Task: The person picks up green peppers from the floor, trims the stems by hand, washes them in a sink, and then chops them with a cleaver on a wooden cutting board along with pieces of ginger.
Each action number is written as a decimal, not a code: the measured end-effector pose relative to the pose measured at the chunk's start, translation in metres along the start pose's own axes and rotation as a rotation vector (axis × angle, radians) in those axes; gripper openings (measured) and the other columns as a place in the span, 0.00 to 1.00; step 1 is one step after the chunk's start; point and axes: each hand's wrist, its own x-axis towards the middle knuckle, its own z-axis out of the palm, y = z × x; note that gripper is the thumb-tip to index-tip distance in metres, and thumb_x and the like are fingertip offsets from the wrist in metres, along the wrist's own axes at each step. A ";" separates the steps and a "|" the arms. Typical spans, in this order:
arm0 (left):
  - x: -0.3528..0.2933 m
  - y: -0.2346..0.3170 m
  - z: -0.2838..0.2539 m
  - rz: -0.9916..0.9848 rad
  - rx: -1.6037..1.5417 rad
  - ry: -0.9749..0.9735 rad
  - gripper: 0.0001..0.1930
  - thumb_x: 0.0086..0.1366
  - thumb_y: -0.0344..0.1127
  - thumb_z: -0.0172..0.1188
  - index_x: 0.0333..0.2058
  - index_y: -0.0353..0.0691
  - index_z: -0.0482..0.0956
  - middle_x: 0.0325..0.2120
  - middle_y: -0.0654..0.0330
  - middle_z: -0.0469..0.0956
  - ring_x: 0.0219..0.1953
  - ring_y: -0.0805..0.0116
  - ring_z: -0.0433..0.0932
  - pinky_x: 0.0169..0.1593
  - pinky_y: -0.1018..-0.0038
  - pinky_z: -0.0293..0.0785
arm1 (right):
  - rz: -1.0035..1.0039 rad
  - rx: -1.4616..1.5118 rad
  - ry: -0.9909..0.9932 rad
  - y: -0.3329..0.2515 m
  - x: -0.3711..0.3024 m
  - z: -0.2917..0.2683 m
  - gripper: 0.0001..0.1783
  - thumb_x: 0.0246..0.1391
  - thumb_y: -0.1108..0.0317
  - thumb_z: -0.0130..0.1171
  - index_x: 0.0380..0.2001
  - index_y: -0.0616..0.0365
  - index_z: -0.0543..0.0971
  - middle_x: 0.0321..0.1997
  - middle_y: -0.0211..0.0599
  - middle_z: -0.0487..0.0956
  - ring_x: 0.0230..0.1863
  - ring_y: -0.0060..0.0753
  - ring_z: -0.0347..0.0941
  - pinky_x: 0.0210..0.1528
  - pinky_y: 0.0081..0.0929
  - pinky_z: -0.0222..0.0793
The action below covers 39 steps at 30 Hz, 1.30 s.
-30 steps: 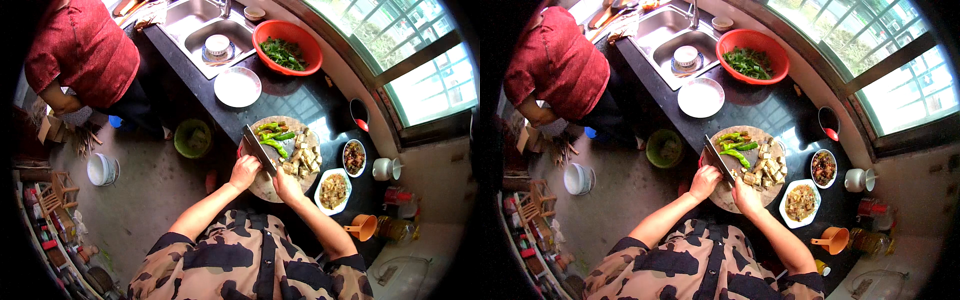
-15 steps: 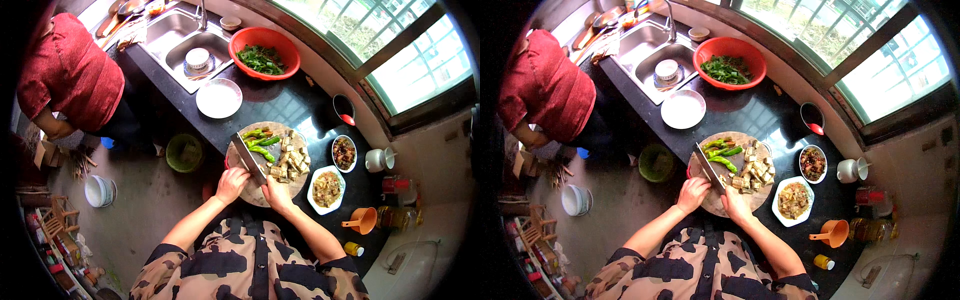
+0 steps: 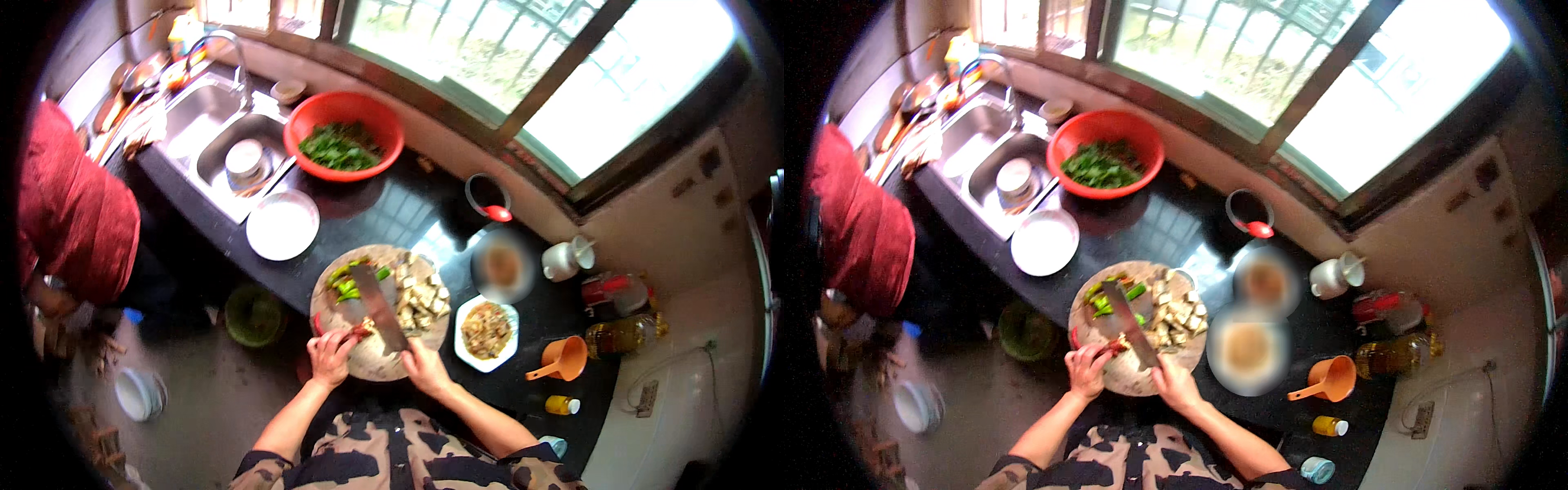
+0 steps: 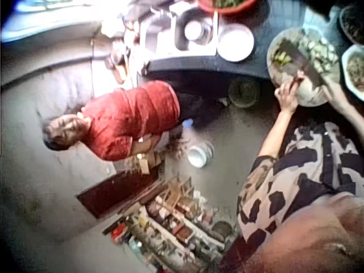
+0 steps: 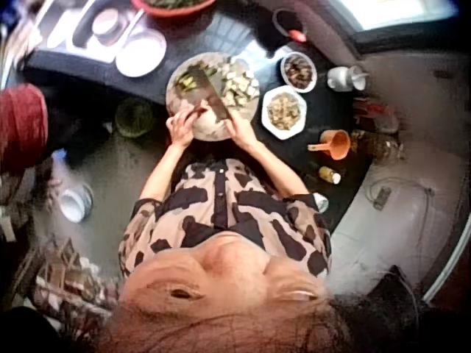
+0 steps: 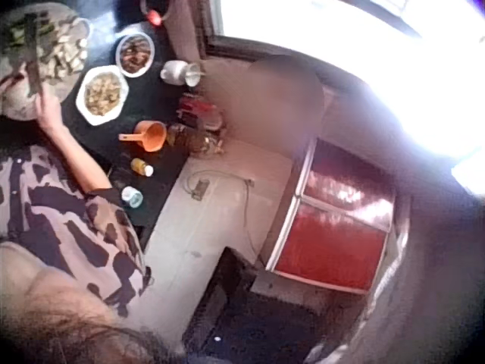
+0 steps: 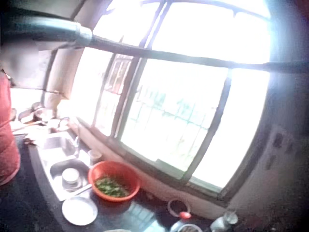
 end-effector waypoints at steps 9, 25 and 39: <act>0.034 -0.008 0.020 0.022 -0.065 -0.050 0.20 0.46 0.29 0.56 0.42 0.52 0.74 0.43 0.64 0.70 0.48 0.65 0.68 0.46 0.65 0.59 | -0.012 -0.053 -0.022 -0.018 0.005 -0.015 0.16 0.53 0.64 0.51 0.44 0.56 0.68 0.30 0.57 0.75 0.33 0.61 0.72 0.34 0.46 0.69; 0.066 -0.042 -0.010 0.010 -0.121 -0.154 0.13 0.41 0.30 0.65 0.30 0.42 0.78 0.32 0.64 0.74 0.40 0.61 0.70 0.45 0.70 0.69 | 0.027 -0.202 -0.237 -0.035 0.038 -0.027 0.17 0.54 0.68 0.47 0.47 0.61 0.64 0.31 0.58 0.75 0.35 0.61 0.72 0.37 0.49 0.66; 0.071 -0.050 -0.010 0.012 -0.085 -0.230 0.05 0.43 0.35 0.63 0.23 0.46 0.78 0.28 0.67 0.74 0.38 0.64 0.71 0.40 0.69 0.68 | 0.052 -0.519 -0.383 -0.058 0.052 -0.011 0.11 0.54 0.67 0.44 0.37 0.62 0.62 0.24 0.60 0.74 0.30 0.65 0.72 0.33 0.57 0.67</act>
